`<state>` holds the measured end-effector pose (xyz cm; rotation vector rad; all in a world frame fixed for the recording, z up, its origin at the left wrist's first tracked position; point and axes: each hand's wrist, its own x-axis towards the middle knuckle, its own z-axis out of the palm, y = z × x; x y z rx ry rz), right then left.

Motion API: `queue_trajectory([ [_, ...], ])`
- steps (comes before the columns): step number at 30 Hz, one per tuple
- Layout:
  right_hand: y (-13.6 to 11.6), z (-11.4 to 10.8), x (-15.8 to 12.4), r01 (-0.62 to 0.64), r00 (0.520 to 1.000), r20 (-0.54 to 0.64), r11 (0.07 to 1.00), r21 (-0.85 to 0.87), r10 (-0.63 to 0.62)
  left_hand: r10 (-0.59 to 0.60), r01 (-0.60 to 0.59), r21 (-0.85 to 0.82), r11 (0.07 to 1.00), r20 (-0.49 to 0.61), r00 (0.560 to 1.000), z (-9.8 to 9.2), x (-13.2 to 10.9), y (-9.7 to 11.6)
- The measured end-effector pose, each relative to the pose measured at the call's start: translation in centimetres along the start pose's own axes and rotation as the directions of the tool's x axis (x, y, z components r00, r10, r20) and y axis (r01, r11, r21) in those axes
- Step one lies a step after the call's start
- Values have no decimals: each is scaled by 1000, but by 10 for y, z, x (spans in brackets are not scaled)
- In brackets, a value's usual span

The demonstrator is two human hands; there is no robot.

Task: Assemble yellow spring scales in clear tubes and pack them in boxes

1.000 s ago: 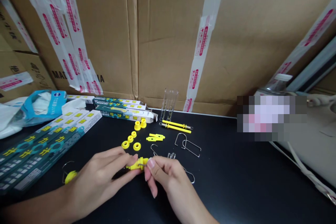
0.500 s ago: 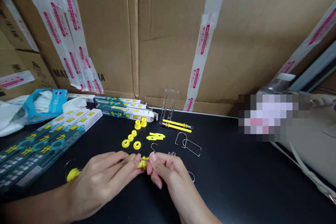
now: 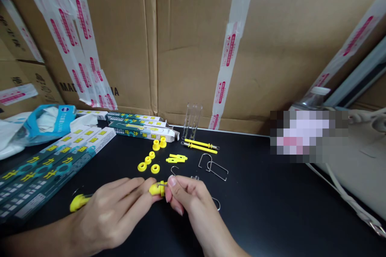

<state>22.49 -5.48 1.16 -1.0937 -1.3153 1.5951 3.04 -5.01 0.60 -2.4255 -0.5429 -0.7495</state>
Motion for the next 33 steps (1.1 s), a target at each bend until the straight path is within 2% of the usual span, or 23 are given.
queue_trajectory([
  [7,1,0,-1,-6,1000,-18,1000,12,6,88,-91,125,988,34,996,-8,5,6],
  [11,3,1,-1,-11,999,-34,999,31,12,98,-104,137,985,50,994,-9,7,8],
  [15,0,-2,3,-26,999,23,999,-45,27,79,-84,119,989,43,996,-9,6,8],
  [18,1,-4,6,-10,999,44,995,-101,14,5,-6,63,998,9,1000,-6,5,6],
  [20,3,-5,6,8,999,38,992,-126,-3,-120,120,-29,992,1,993,-3,3,4],
  [23,5,-5,6,15,999,30,985,-170,-10,-308,311,-180,933,45,950,2,-2,3],
  [26,4,-3,5,12,1000,27,983,-184,-8,-378,383,-242,892,67,923,6,-6,5],
  [30,1,-2,5,10,1000,15,984,-175,-7,-497,511,-300,805,127,858,9,-7,8],
  [33,1,-3,6,19,1000,19,984,-179,-16,-488,527,-346,776,201,849,6,-5,7],
])
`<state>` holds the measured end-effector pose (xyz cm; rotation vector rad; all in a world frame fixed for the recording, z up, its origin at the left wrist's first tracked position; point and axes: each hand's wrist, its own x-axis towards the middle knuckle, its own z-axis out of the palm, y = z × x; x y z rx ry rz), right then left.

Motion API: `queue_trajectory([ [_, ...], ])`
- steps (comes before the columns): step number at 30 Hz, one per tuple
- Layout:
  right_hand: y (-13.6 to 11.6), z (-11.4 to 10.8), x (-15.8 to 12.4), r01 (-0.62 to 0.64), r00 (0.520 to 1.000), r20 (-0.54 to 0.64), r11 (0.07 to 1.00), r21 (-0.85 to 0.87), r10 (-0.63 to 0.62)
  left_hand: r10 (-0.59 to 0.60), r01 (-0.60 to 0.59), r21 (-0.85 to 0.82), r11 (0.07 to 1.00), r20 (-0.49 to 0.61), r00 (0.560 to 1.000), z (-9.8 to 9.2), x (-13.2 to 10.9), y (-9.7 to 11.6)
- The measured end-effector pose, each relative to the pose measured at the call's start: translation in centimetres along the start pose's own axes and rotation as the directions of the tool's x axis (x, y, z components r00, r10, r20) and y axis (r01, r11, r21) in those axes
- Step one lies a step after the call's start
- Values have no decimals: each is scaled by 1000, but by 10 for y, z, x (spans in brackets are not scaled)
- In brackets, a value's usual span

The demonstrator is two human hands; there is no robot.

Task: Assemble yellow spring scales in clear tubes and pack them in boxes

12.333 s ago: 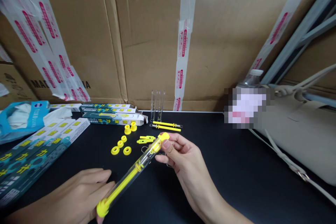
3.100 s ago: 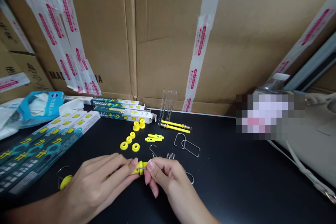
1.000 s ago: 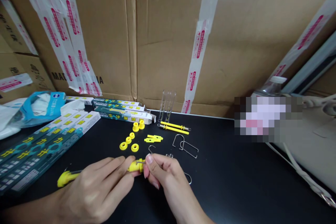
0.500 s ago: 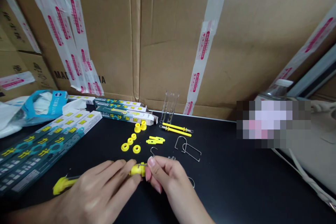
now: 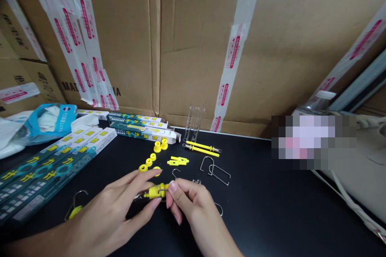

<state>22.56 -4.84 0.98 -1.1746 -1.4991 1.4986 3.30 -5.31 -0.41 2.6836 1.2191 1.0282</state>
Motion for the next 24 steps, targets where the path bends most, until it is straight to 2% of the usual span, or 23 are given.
queue_trajectory([
  [2,2,0,0,14,1000,4,1000,-2,-14,-37,42,-65,997,76,996,-5,3,1],
  [6,5,1,-1,26,1000,8,1000,-9,-26,-242,278,-169,945,207,948,-15,8,2],
  [9,5,2,-2,31,1000,4,999,-11,-31,-351,436,-225,871,336,874,-21,13,3],
  [11,4,3,-2,36,999,2,999,-12,-36,-427,550,-249,797,412,805,-22,15,4],
  [14,3,3,-1,32,999,-3,999,-22,-32,-540,676,-230,700,450,712,-21,18,4],
  [16,3,4,-2,31,999,-11,999,-27,-31,-564,711,-238,661,468,681,-19,18,4],
  [20,4,4,-3,13,1000,-24,1000,-10,-13,-572,739,-296,606,483,663,-15,18,4],
  [22,4,4,-5,-11,1000,-25,1000,12,11,-570,724,-301,621,461,680,-14,18,6],
  [24,2,4,-6,-33,999,-31,998,44,35,-548,683,-298,666,426,720,-13,17,7],
])
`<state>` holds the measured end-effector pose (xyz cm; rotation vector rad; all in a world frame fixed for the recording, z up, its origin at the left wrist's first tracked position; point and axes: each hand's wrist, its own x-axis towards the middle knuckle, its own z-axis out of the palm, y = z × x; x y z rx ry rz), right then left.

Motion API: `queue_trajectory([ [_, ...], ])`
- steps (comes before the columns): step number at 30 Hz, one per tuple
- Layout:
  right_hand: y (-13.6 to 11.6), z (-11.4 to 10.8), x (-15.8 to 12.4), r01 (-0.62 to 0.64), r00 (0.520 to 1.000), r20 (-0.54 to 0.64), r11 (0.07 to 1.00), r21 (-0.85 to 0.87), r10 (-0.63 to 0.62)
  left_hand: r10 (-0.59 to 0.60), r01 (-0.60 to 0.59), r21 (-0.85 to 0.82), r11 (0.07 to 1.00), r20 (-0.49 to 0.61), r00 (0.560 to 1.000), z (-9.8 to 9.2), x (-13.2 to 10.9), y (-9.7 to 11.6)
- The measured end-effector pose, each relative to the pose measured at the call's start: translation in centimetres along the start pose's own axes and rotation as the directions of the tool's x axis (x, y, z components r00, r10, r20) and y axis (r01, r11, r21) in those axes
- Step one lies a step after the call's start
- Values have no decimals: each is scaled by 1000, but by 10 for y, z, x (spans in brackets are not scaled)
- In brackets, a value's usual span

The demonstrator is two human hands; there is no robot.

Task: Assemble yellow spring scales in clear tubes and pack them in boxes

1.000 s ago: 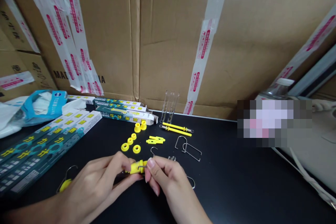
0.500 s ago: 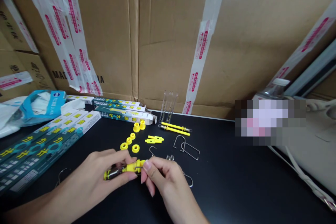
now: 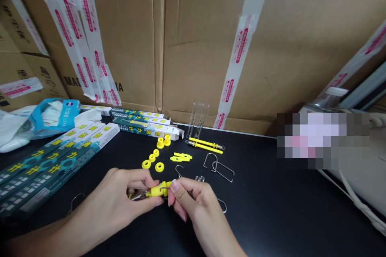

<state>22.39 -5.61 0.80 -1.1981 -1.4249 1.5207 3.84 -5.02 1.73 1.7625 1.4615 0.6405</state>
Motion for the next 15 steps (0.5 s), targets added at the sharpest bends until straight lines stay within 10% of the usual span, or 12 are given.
queue_trajectory([
  [15,-1,2,1,-58,996,-56,986,156,67,641,-440,648,622,-99,761,11,-6,-8],
])
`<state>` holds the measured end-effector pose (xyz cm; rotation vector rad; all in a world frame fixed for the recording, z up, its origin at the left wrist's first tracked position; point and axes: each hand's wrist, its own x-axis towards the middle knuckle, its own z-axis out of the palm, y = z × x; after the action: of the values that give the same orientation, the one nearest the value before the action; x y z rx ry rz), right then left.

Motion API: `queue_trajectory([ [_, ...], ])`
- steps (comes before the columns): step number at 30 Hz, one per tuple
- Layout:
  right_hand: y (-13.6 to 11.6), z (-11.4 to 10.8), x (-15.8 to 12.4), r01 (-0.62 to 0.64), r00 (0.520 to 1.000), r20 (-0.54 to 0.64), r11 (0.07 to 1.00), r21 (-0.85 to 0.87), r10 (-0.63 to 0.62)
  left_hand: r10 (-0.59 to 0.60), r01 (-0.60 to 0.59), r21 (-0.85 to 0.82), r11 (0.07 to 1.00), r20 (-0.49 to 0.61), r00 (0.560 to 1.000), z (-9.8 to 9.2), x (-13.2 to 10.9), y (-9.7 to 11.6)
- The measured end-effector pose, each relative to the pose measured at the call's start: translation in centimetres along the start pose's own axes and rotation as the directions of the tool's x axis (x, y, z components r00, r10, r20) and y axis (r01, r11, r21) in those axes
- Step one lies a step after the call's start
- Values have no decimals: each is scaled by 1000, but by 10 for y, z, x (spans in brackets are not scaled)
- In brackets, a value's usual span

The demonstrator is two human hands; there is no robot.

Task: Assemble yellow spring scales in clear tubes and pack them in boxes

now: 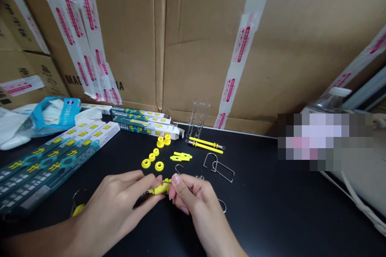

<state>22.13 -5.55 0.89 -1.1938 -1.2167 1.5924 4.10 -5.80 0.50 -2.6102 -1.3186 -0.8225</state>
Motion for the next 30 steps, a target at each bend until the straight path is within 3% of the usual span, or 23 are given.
queue_trajectory([
  [5,-1,-1,2,29,999,33,999,-33,-28,129,-121,75,990,-98,987,1,1,1],
  [12,5,-7,6,98,994,69,968,-232,-84,168,-157,122,980,-92,981,2,-1,-3],
  [18,9,-9,3,147,989,46,892,-428,-141,225,-208,156,966,-105,969,3,-4,-5],
  [21,8,-10,1,225,971,59,796,-561,-233,239,-217,175,960,-113,965,2,-6,-6],
  [23,7,-14,1,345,921,102,664,-664,-376,239,-216,188,958,-110,965,2,-7,-8],
  [24,7,-16,1,418,873,138,573,-705,-468,237,-213,192,958,-111,965,1,-7,-10],
  [27,7,-25,1,558,674,257,248,-792,-693,214,-191,191,963,-106,971,-1,-8,-14],
  [30,5,-27,-3,570,521,404,-45,-820,-752,203,-178,200,963,-111,973,-7,-5,-14],
])
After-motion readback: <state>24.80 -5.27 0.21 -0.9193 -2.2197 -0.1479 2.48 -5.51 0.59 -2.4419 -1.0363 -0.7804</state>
